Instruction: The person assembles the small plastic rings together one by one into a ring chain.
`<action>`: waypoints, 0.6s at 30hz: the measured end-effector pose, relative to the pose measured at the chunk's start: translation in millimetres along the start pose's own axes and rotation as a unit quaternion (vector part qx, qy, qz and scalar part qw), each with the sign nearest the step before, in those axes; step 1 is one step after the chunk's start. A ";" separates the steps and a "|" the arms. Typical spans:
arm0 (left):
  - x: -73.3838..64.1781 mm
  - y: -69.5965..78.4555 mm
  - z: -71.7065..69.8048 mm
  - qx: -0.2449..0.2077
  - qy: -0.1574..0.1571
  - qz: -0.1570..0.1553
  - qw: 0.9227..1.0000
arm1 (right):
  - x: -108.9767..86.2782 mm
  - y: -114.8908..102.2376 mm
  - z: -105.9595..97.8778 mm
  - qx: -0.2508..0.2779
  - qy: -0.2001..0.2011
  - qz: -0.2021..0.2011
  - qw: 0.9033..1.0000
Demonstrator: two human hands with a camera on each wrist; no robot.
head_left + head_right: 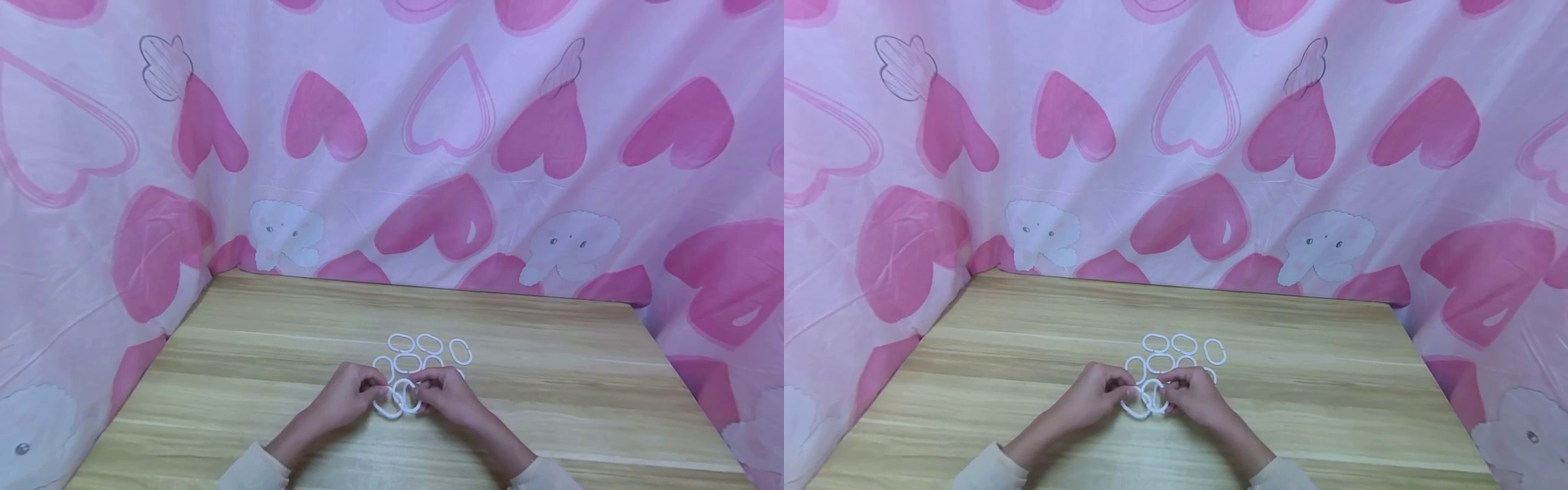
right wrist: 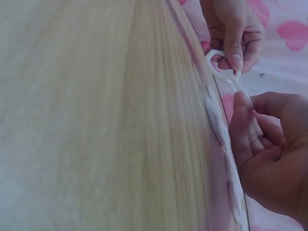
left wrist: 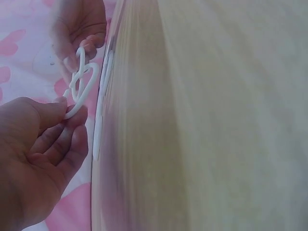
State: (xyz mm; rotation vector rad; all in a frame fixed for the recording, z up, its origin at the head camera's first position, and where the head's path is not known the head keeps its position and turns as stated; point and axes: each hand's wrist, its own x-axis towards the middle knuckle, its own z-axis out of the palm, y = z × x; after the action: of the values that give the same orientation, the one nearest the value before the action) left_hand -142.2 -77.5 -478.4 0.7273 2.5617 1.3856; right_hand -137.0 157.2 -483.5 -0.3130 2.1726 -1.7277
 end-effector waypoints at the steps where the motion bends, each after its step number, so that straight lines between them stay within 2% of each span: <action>1: -0.3 -1.0 -0.9 -0.002 -0.002 0.000 1.000 | -0.5 0.2 -0.4 -0.006 -0.002 -0.001 1.000; 10: -4.5 -5.3 -9.4 0.009 -0.030 -0.022 0.999 | -1.9 1.9 3.6 -0.049 -0.018 -0.038 0.998; 18: -7.3 -8.6 -14.0 0.037 -0.039 -0.021 0.998 | 1.3 0.3 4.9 -0.070 -0.019 -0.035 0.997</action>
State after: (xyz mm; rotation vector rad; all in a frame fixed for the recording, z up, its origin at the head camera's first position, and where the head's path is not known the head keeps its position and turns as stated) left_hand -143.6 -95.3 -478.2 0.7183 2.5653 1.2306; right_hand -136.2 152.4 -485.0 -0.4576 2.2851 -1.5953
